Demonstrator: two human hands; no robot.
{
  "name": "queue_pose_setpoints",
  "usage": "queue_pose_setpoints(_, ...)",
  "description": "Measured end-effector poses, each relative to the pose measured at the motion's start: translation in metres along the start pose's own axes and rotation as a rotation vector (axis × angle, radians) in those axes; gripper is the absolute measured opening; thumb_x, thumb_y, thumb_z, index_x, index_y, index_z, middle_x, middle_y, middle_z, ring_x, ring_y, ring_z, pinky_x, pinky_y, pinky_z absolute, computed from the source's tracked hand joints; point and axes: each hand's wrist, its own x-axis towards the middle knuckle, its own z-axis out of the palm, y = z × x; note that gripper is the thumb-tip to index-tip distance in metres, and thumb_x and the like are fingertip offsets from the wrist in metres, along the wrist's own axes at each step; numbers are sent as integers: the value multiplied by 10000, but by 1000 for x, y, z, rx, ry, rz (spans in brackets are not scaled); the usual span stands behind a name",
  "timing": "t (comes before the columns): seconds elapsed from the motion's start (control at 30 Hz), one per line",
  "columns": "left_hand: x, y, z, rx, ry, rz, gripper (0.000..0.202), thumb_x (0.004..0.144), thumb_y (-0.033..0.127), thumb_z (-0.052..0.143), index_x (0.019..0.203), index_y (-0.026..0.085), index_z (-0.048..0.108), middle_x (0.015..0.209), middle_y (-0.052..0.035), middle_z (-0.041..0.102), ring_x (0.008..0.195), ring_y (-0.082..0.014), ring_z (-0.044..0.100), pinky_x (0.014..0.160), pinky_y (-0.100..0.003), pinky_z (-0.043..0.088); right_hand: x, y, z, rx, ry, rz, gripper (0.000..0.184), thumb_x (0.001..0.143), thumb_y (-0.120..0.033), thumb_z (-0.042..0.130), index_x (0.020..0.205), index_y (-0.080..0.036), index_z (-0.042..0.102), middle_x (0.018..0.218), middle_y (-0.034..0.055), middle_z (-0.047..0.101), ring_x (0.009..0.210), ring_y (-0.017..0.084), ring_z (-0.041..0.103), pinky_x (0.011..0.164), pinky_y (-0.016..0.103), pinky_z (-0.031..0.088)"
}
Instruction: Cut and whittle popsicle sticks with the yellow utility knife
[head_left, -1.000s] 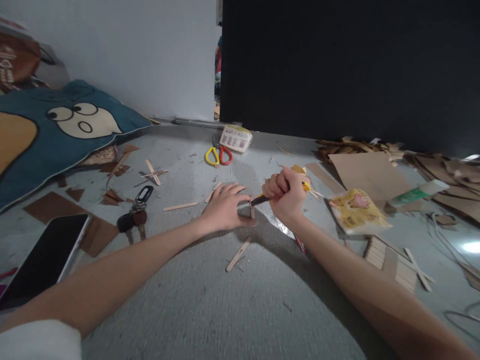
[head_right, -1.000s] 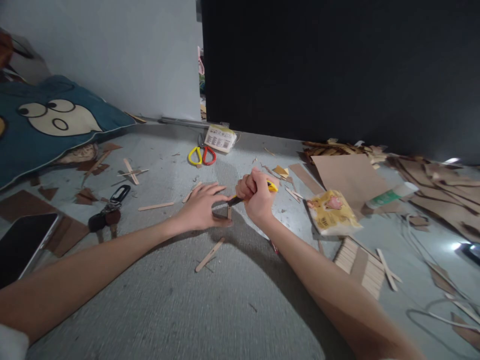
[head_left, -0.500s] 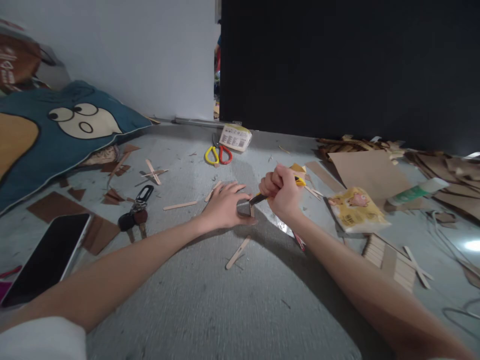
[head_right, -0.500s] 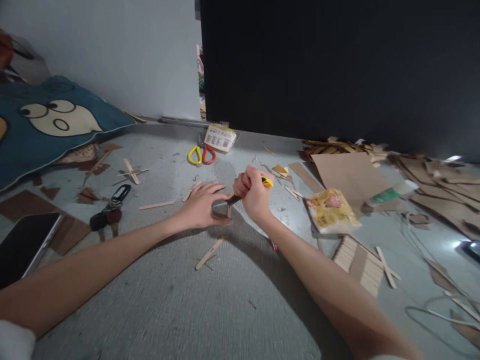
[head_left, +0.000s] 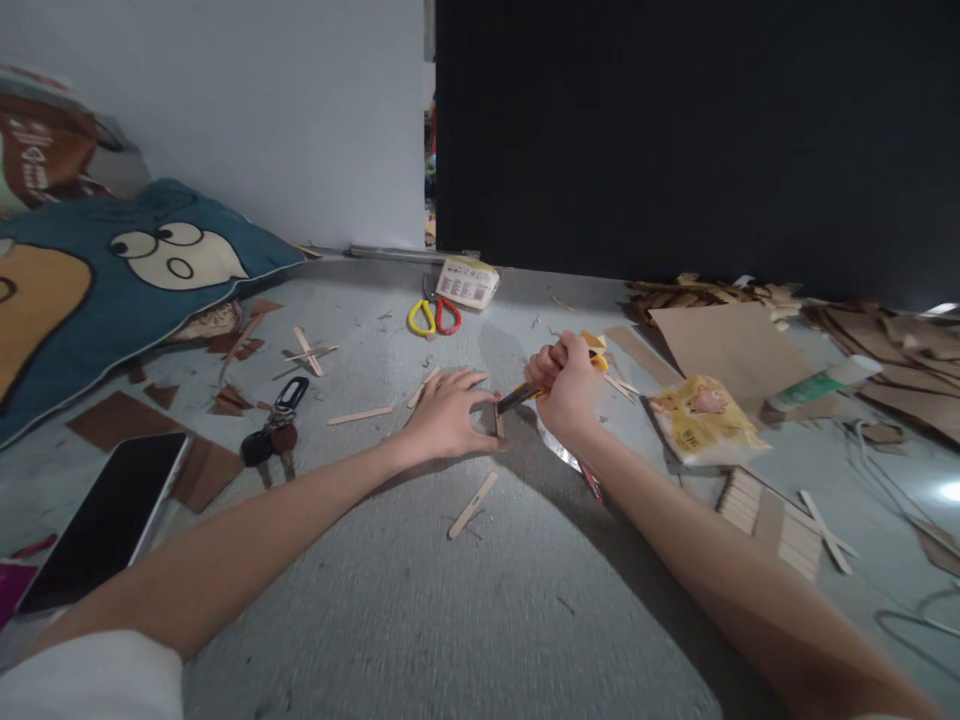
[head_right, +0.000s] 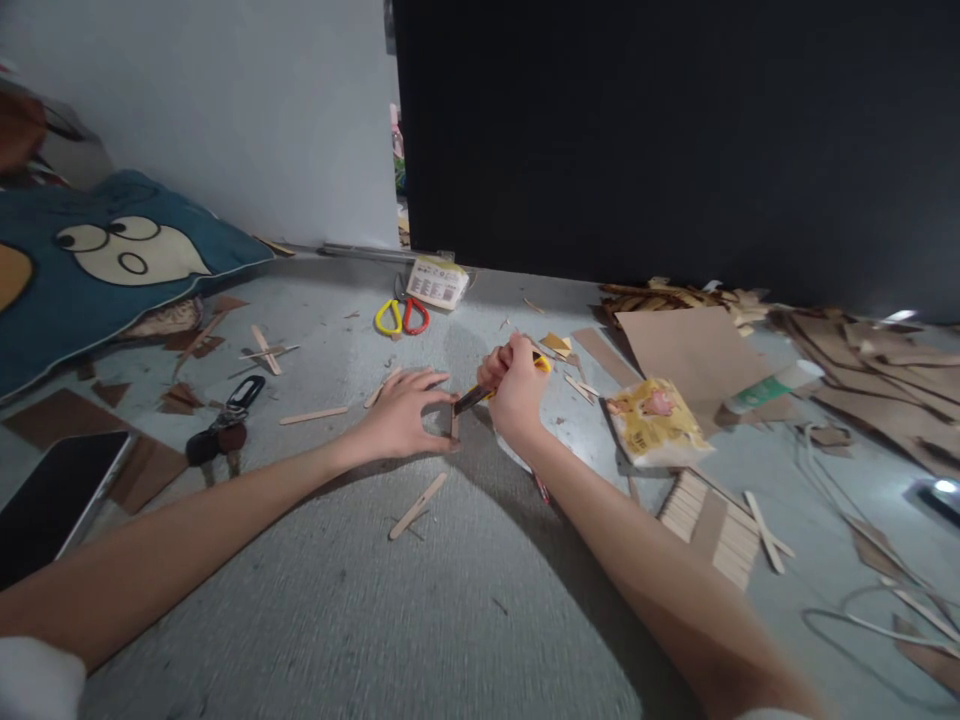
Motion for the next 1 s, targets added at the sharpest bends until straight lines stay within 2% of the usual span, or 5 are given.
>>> queue_pose_setpoints(0.17,0,0,1,14,7,-6,735,718,671,862,1333,290,738,1650,-103,499,1579,-385,358,1313,-609,161,8,-1,1,27,133,65,490,908,-266,590,605,-245,206,450,-110,234,381,59,194,381,214,208)
queue_pose_setpoints(0.3,0,0,1,13,14,1,746,716,695,861,1337,300,738,1637,-101,514,1574,-384,364,1311,-610,157,14,-2,-3,101,298,196,442,934,-189,508,645,-246,178,455,-120,206,363,59,178,361,197,208)
queue_pose_setpoints(0.43,0,0,1,1,16,-4,732,715,688,867,1326,306,744,1637,-100,515,1562,-395,376,1308,-623,150,17,-2,-8,169,345,322,445,941,-158,493,662,-246,158,469,-125,172,362,67,144,346,199,178)
queue_pose_setpoints(0.7,-1,0,3,-22,14,3,650,716,673,872,1238,299,776,1646,-92,504,1577,-392,356,1308,-635,145,8,-11,-9,92,49,43,571,935,-326,602,614,-236,137,450,-102,207,382,70,156,386,232,216)
queue_pose_setpoints(1.0,0,0,2,-18,14,7,708,709,639,880,1317,301,744,1650,-97,498,1583,-394,347,1307,-634,152,-3,-6,-4,45,-100,-18,610,856,-380,690,544,-230,188,433,-96,205,402,65,121,402,254,185)
